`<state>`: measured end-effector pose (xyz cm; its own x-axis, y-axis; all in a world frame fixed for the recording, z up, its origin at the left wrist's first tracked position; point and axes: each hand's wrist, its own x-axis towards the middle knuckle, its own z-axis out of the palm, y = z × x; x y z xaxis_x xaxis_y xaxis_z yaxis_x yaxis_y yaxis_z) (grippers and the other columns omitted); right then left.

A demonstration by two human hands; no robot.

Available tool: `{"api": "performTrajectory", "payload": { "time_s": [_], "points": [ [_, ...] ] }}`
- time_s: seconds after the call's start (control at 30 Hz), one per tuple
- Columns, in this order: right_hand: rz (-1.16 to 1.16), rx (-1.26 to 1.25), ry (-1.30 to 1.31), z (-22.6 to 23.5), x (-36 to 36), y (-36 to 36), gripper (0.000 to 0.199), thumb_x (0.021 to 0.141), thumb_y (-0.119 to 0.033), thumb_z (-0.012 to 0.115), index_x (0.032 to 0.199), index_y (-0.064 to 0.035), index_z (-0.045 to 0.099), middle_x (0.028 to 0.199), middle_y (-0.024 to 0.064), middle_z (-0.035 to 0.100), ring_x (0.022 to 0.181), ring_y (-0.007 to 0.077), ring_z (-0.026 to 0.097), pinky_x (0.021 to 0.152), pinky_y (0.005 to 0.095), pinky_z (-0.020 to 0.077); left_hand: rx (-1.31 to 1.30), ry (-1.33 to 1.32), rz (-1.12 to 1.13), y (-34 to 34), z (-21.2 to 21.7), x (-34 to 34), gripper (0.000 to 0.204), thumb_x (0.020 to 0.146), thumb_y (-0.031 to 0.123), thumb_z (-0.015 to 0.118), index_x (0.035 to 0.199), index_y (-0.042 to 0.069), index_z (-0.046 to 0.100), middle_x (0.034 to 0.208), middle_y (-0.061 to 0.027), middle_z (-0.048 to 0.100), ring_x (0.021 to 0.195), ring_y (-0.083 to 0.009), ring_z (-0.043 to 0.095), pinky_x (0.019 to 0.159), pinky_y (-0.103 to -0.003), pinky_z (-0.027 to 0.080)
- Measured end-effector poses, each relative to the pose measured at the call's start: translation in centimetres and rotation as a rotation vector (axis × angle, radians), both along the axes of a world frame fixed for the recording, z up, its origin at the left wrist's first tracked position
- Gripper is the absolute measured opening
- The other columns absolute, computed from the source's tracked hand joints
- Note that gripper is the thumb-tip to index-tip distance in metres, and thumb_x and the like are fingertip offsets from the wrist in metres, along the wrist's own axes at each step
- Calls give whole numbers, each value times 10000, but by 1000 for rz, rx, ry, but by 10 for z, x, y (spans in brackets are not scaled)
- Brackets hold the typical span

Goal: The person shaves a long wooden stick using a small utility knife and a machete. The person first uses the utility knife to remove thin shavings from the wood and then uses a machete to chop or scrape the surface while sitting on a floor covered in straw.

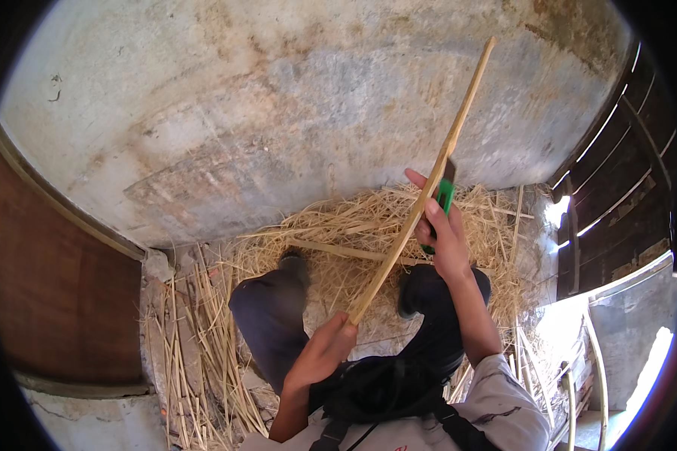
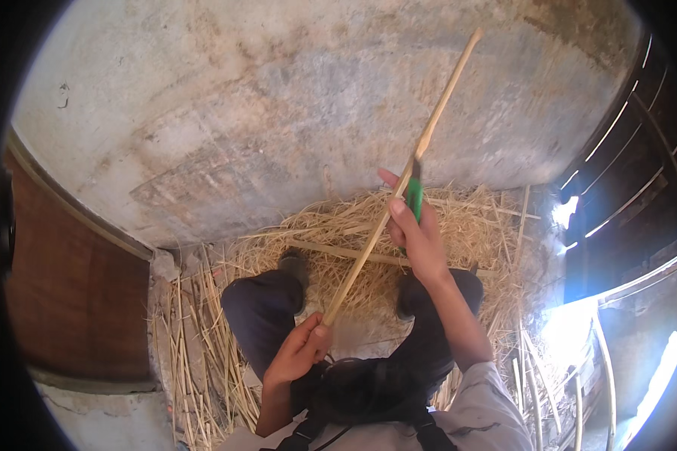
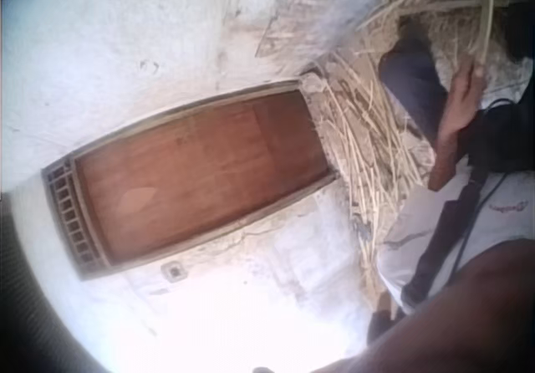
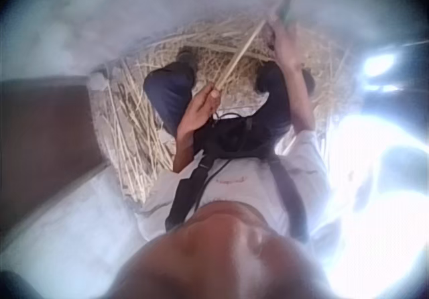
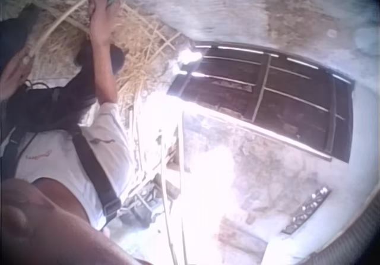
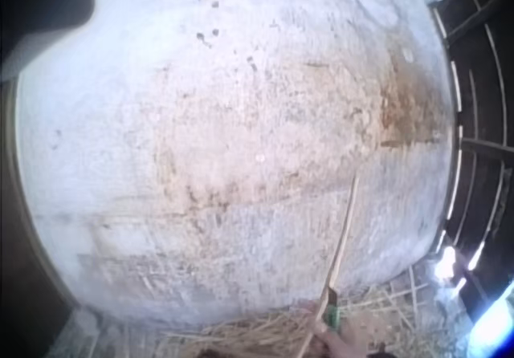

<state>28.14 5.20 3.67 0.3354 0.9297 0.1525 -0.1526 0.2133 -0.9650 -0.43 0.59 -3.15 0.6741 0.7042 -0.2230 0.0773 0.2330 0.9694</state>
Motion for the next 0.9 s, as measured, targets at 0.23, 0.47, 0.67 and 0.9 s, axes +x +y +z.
{"api": "performTrajectory", "payload": {
  "time_s": [0.23, 0.47, 0.67, 0.9],
  "points": [
    [6, 261, -675, -30, -2, -32, 412, 1084, -378, 609, 1296, -26, 646, 774, 57, 634, 640, 187, 593, 586, 345, 463, -34, -31, 80, -1, 13, 2, 341, 1168, 334, 438, 1027, 33, 512, 766, 23, 453, 652, -76, 420, 583, -272, 370],
    [141, 342, -938, -48, -24, -59, 412, 888, -377, 823, 1158, -77, 740, 905, 68, 744, 725, 280, 721, 635, 369, 566, 309, 0, 178, 3, 32, 10, 282, 1164, 288, 472, 1030, 41, 497, 732, 40, 460, 604, -41, 396, 538, -234, 336],
    [159, 430, -1020, -42, -34, -55, 517, 876, -470, 799, 1180, -54, 752, 828, 62, 709, 642, 261, 673, 571, 365, 501, 330, 2, 203, 5, 38, 13, 218, 1132, 235, 555, 1126, 17, 545, 714, 38, 517, 625, -24, 438, 553, -223, 356],
    [98, 434, -1092, -43, -38, -57, 489, 839, -383, 832, 1246, -121, 764, 785, 2, 673, 603, 202, 644, 544, 346, 507, 518, 142, 293, 0, 53, 16, 170, 1083, 151, 610, 1110, -11, 564, 698, -39, 569, 607, -109, 514, 571, -303, 406]
  ]
}}
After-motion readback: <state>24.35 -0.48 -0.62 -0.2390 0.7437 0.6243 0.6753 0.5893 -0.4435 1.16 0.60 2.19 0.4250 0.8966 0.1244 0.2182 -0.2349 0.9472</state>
